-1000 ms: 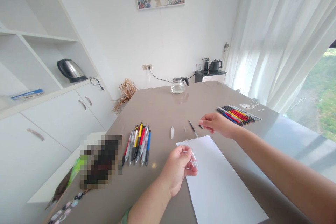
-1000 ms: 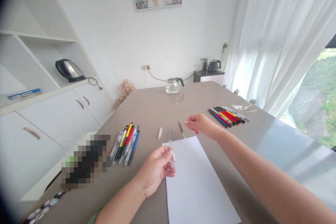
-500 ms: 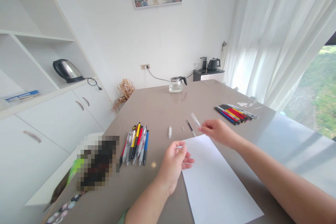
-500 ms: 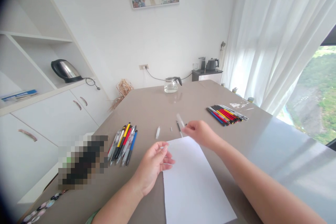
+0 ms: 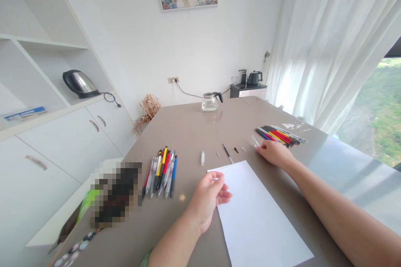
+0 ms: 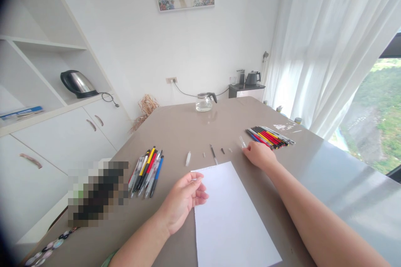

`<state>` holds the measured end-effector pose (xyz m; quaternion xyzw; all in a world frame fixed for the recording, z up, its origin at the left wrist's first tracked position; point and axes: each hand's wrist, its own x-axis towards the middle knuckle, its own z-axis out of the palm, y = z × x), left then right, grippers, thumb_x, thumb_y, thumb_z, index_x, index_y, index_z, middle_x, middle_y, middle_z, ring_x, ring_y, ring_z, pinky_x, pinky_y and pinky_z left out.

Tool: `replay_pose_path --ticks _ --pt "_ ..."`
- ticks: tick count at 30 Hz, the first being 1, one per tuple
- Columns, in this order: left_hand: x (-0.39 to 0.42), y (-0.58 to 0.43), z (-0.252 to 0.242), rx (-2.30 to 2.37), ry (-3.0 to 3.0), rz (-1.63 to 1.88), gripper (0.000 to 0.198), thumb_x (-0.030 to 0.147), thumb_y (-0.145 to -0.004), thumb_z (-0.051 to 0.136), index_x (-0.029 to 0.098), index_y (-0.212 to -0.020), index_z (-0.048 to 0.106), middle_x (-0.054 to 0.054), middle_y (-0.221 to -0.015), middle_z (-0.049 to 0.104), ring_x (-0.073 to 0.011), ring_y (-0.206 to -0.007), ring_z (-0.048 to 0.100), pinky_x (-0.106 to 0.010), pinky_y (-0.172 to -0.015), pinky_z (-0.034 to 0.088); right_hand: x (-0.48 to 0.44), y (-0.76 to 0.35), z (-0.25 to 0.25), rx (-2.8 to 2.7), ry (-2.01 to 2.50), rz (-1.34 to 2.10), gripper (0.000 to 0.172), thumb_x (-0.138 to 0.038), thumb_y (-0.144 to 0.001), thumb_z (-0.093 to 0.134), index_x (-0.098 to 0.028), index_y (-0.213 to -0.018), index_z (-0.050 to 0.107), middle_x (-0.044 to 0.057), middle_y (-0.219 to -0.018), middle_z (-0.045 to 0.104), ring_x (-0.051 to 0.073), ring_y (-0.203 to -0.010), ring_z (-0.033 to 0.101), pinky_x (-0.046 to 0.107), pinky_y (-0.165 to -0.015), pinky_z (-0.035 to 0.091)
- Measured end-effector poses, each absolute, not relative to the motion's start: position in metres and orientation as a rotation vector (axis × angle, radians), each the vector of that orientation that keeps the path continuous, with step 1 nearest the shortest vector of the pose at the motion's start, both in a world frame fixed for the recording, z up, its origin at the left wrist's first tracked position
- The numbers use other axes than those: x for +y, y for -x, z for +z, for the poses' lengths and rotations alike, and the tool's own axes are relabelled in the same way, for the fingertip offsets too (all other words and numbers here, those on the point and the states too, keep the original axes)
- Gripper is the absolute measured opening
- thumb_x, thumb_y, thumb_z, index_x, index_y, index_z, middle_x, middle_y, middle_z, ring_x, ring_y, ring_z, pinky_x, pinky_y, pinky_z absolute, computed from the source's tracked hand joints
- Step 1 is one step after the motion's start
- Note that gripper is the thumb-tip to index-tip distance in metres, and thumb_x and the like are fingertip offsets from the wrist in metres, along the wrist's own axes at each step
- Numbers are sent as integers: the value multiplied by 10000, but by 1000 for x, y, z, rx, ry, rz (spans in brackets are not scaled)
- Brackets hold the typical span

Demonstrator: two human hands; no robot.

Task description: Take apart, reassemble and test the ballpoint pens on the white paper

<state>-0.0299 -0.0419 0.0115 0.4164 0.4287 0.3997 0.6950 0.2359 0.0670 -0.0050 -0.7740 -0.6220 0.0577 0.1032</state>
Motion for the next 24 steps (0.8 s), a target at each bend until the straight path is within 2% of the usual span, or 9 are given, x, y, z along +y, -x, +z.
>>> replay_pose_path --ticks 10,16,18,21,24 --pt "-41 31 9 951 -946 883 256 384 -775 476 169 -913 459 -23 -774 481 -130 -681 544 -285 -678 420 69 -242 -12 -1819 2222 219 363 -502 -725 399 -201 -781 594 93 -795 604 214 -729 537 274 -583 345" --pt "-40 32 7 967 -967 872 260 389 -777 466 171 -919 465 -27 -788 483 -128 -680 536 -269 -648 413 52 -222 16 -1778 2119 109 285 -389 -754 384 -179 -715 573 68 -705 583 165 -634 503 242 -528 307" --pt "-40 31 8 977 -977 864 252 379 -782 459 170 -922 466 -29 -790 488 -127 -677 532 -264 -635 410 37 -204 29 -1908 1922 144 288 -369 -774 359 -179 -689 559 32 -640 555 130 -574 466 223 -505 293" --pt "-41 30 10 980 -1007 838 238 366 -786 452 162 -905 479 -34 -788 499 -124 -678 524 -259 -633 405 8 -171 40 -2311 1555 403 364 -386 -804 314 -163 -615 532 2 -555 497 92 -499 389 200 -458 264" --pt "-41 29 13 975 -1045 806 229 364 -787 449 154 -867 493 -38 -779 511 -122 -684 516 -252 -634 397 -14 -144 36 -2694 1342 513 309 -283 -789 350 -154 -589 547 2 -537 504 83 -474 376 206 -455 237"
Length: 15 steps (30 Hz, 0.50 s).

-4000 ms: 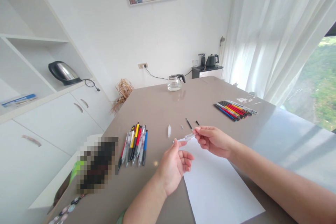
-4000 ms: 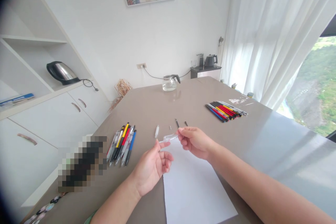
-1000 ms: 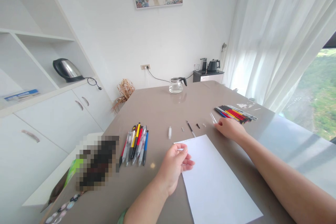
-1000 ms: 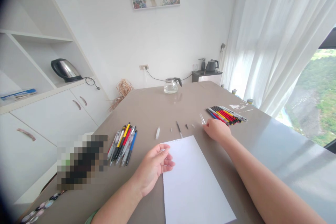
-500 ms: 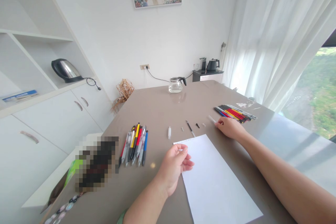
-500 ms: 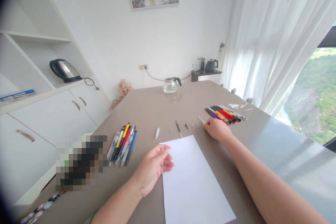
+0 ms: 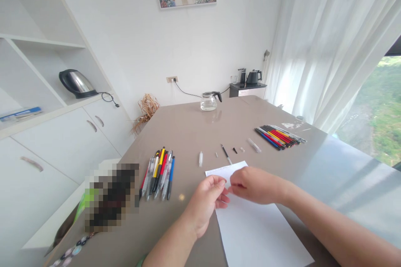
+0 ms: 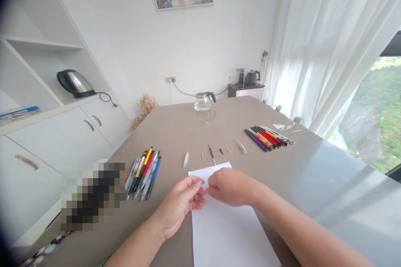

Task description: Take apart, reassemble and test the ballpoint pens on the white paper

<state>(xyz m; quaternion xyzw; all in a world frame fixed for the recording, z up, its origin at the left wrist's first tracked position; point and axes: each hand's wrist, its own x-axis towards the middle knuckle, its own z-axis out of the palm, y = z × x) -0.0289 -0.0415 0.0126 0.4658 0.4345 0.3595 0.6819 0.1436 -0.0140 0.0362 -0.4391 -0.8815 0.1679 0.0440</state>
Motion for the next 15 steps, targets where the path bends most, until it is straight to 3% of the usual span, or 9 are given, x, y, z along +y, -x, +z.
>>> replay_pose_path --ticks 5,15 --pt "-42 28 16 971 -1074 776 208 354 -785 453 151 -807 492 -34 -757 524 -118 -680 504 -241 -622 384 -23 -127 27 -2818 1347 462 268 -206 -772 353 -167 -696 606 34 -624 588 117 -561 483 217 -505 263" --pt "-42 27 18 963 -1085 787 225 381 -755 490 157 -763 508 -34 -737 529 -125 -678 501 -246 -623 378 -21 -129 26 -2820 1357 437 287 -234 -790 335 -185 -698 603 32 -654 623 128 -572 513 221 -509 272"
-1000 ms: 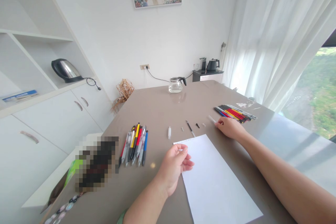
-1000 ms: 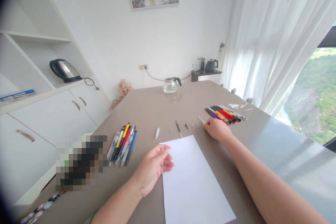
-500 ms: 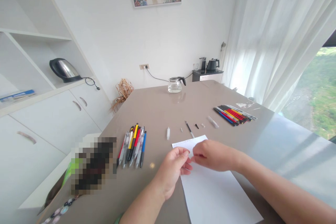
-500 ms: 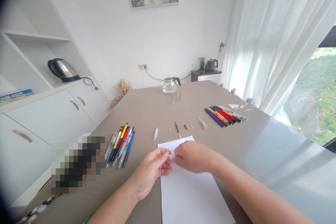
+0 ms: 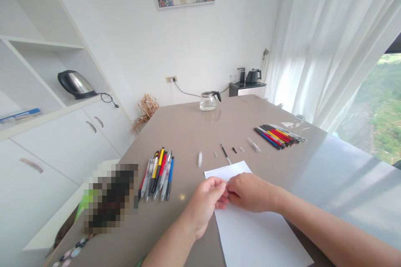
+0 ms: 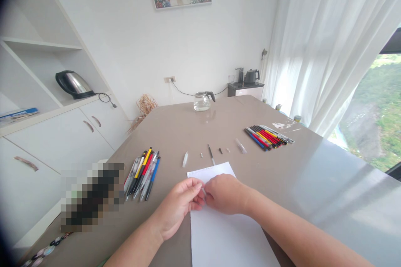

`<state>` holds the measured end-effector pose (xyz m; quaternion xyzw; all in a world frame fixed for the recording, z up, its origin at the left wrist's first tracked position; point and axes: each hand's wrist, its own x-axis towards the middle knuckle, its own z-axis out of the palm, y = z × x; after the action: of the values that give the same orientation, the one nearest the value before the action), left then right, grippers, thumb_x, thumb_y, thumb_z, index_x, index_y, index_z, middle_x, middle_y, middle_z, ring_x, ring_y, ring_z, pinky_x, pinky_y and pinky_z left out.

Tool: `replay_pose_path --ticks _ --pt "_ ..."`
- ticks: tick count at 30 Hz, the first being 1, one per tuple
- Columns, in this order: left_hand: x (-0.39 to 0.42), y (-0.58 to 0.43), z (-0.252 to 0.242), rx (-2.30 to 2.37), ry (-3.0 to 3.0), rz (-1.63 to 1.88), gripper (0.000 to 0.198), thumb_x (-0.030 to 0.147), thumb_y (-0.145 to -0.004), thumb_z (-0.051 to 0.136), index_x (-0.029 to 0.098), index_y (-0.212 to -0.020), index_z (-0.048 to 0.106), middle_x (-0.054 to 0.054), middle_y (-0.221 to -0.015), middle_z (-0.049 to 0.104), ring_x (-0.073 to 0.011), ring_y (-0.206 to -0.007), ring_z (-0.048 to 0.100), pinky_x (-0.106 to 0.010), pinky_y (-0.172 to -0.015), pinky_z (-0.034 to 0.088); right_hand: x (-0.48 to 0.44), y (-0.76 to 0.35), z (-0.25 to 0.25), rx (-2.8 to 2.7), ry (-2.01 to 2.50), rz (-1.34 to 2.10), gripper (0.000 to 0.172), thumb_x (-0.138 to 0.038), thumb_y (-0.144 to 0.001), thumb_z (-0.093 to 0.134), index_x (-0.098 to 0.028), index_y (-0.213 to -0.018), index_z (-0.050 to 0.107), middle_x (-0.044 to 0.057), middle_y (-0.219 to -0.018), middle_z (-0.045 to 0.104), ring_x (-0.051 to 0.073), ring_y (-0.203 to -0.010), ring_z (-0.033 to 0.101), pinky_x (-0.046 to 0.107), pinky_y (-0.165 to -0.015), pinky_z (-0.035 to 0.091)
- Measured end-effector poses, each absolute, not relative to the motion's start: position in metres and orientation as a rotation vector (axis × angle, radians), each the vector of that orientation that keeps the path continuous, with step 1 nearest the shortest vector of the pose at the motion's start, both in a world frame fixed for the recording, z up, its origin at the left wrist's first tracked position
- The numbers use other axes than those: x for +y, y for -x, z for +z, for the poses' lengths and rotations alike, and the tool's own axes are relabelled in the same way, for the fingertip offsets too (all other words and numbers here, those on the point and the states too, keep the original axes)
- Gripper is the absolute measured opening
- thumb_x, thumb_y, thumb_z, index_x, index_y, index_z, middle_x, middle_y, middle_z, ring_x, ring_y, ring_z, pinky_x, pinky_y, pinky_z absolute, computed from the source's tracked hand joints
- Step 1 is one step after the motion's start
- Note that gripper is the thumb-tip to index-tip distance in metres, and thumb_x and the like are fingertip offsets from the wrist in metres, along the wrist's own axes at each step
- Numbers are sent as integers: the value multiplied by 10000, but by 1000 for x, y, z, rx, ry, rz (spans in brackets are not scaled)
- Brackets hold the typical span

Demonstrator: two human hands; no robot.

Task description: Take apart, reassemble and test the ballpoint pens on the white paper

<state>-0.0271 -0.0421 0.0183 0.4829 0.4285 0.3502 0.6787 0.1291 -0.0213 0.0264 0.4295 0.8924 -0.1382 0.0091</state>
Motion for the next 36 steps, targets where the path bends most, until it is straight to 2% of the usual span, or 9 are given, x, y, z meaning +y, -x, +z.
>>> replay_pose_path --ticks 18,29,36 --pt "-42 27 17 956 -1098 775 233 377 -768 477 147 -771 513 -42 -742 527 -124 -679 494 -242 -621 379 -21 -130 26 2803 -1329 -415 283 -222 -780 344 -187 -695 611 27 -647 625 123 -559 501 219 -503 265" --pt "-41 27 14 952 -1090 768 262 416 -737 510 156 -761 523 -44 -743 531 -135 -687 503 -256 -630 392 -19 -136 21 2876 -1273 -457 260 -226 -772 352 -203 -717 605 3 -605 577 97 -506 436 206 -474 253" --pt "-41 28 14 966 -1103 766 255 406 -745 500 155 -777 533 -34 -721 524 -135 -687 502 -273 -653 398 -20 -142 34 2695 -1249 -446 260 -258 -752 377 -164 -654 598 32 -608 564 105 -480 426 221 -434 236"
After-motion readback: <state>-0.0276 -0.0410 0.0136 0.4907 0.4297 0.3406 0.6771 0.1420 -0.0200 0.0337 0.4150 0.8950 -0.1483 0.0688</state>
